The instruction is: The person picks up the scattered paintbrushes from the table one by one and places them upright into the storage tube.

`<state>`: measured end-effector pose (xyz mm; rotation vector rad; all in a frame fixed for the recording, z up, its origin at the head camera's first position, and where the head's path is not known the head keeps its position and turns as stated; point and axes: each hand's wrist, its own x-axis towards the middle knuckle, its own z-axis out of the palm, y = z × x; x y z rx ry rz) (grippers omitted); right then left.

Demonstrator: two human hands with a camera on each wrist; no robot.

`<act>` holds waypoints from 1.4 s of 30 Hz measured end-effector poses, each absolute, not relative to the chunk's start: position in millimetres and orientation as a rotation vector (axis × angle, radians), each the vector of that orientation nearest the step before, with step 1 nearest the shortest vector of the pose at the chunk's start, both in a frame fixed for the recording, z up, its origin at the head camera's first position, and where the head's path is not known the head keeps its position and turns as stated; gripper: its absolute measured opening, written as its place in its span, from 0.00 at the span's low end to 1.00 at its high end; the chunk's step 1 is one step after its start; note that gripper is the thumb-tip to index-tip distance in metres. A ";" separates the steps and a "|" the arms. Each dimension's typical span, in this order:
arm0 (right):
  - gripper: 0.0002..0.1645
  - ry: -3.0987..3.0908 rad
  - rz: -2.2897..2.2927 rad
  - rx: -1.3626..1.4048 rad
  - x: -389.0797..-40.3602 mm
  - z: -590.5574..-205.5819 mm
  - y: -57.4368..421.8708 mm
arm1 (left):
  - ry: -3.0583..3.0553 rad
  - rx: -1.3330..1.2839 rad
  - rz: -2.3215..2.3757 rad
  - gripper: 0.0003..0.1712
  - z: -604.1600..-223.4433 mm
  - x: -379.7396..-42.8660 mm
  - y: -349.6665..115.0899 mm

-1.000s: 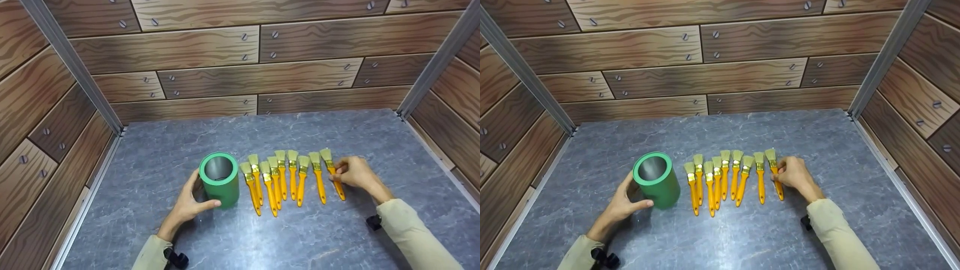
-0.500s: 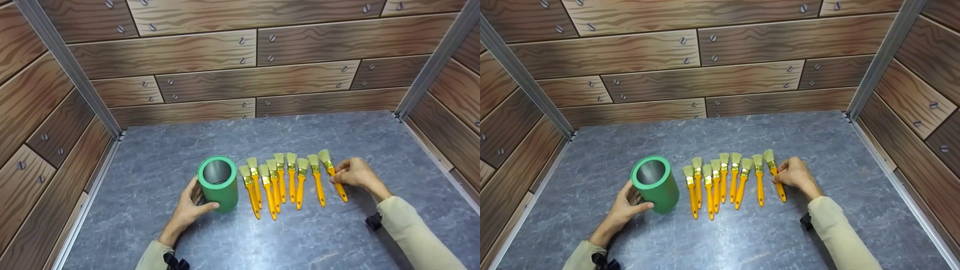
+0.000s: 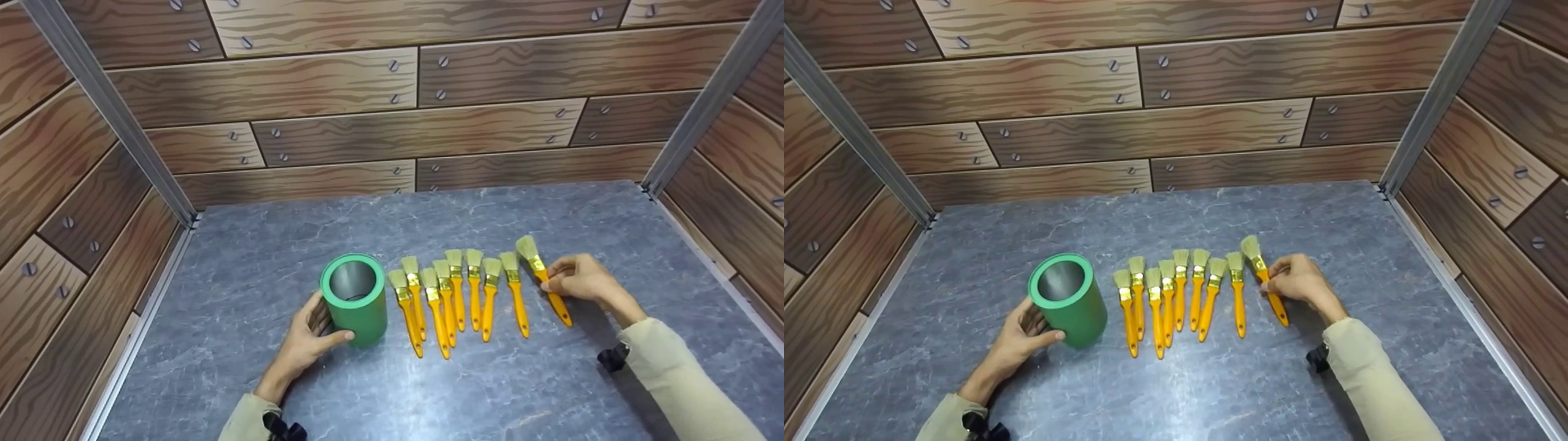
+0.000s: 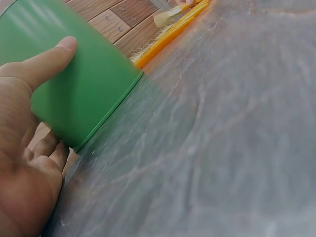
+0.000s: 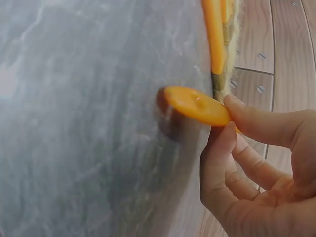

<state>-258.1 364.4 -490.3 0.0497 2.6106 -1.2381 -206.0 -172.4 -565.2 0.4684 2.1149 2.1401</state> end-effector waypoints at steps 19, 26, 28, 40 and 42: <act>0.22 2.494 -1.544 -0.164 -253.6 -450.4 328.2 | 2.138 0.503 2.129 0.59 -568.0 -208.9 -173.5; 0.19 2.464 -1.680 -0.272 -253.7 -438.0 293.7 | 2.144 0.500 2.118 0.59 -568.5 -208.5 -174.3; 0.18 2.454 -1.710 -0.293 -253.6 -434.9 284.7 | 2.138 0.496 2.121 0.59 -567.9 -208.5 -174.3; 0.16 2.396 -1.828 -0.444 -253.1 -415.1 230.5 | 2.143 0.443 2.117 0.60 -565.3 -205.9 -172.5; 0.16 2.395 -1.837 -0.471 -252.7 -412.4 220.8 | 2.139 0.439 2.122 0.60 -566.1 -205.1 -172.3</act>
